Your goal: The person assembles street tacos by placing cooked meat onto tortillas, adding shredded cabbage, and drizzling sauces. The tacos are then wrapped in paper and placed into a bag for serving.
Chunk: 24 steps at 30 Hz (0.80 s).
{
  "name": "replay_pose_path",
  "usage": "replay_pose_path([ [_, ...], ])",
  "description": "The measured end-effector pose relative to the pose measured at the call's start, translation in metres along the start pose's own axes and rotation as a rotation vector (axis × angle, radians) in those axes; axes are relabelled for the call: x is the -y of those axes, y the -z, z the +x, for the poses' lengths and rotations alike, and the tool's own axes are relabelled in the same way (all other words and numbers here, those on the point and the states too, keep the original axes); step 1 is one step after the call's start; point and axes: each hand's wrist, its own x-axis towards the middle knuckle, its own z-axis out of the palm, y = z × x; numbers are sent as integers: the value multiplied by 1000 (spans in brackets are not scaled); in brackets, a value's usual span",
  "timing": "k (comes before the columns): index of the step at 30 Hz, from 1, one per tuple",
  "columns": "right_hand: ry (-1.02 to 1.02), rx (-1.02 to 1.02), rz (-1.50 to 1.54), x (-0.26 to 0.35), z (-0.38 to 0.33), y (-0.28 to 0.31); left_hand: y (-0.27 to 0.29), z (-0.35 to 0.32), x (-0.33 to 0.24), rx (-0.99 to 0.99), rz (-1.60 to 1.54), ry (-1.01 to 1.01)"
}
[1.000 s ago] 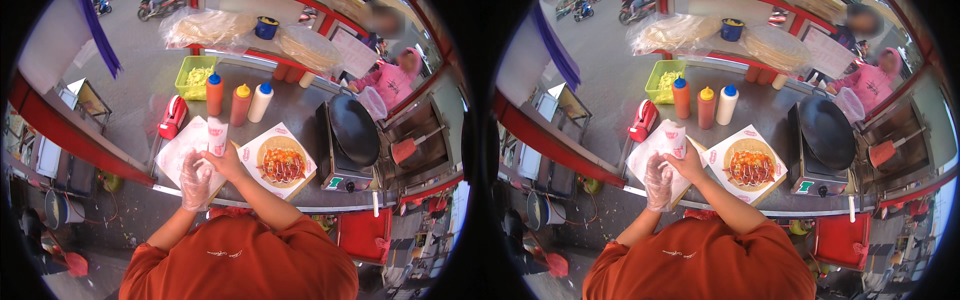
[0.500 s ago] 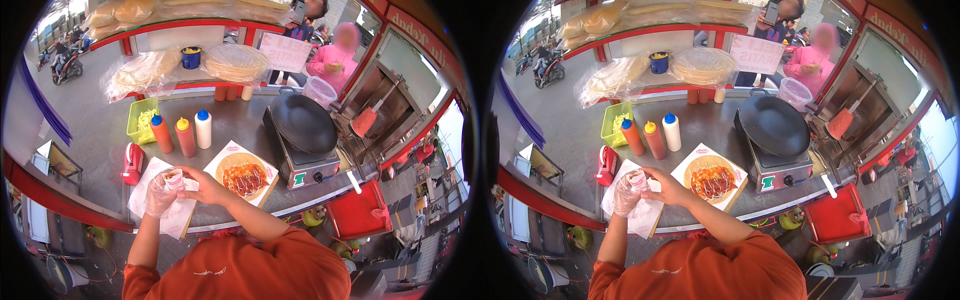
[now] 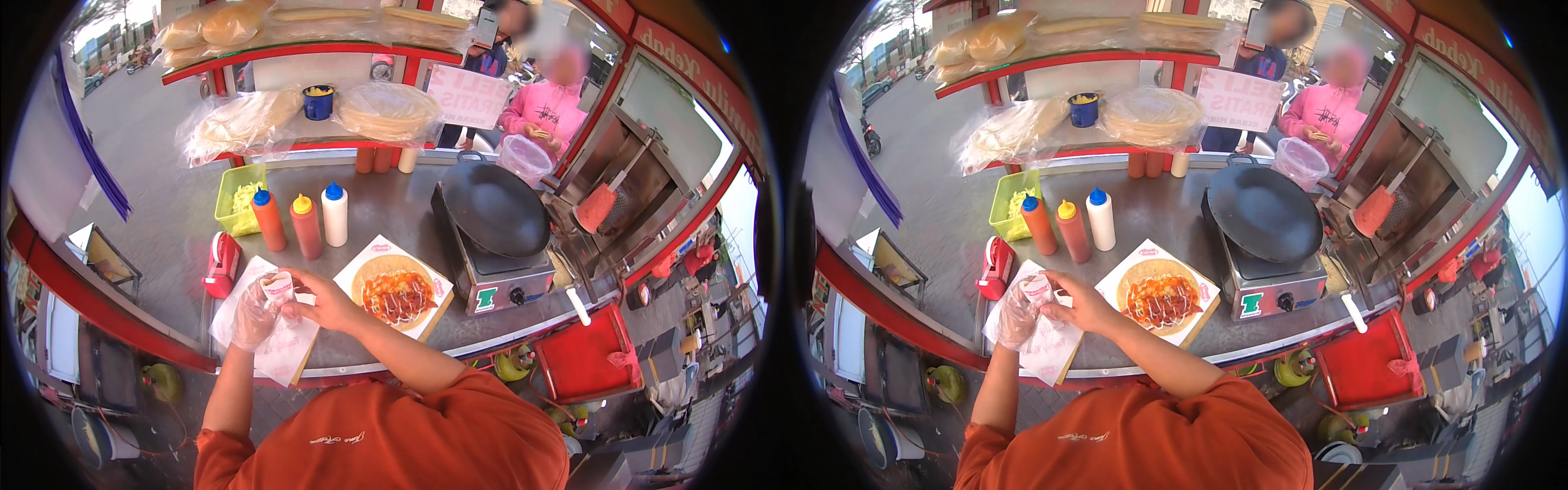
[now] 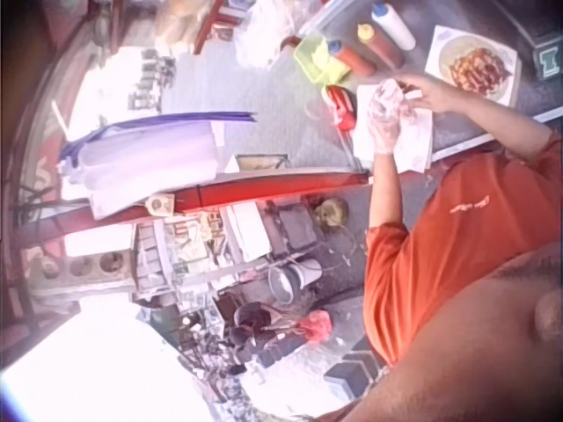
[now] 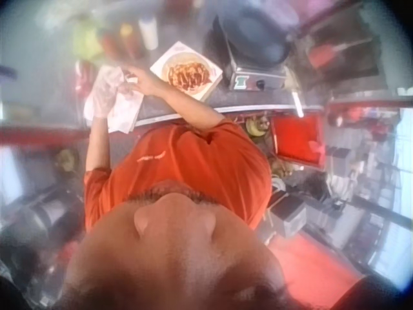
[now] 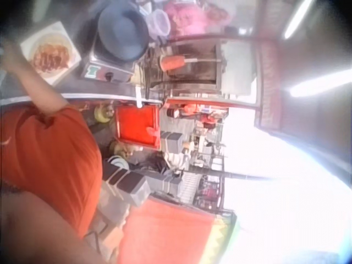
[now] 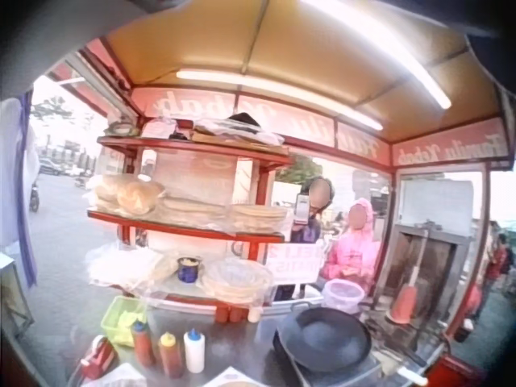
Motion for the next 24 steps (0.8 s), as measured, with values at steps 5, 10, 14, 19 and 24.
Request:
replay_pose_path([
  [5, 92, -51, -12, 6, 0, -3, -1, -2, 4, -77, 126, -58],
  [10, 121, -140, -47, 3, 7, -9, -8, 1, 6, -212, 87, -34],
  [14, 106, -248, -69, 2, 10, -15, -4, 4, -4, -347, 136, 16],
  [19, 203, -315, -177, 10, 19, -12, 4, 9, -19, -198, -208, 42],
  [24, 133, -321, -57, 20, 27, -8, 11, 15, -29, -181, -54, 117],
])
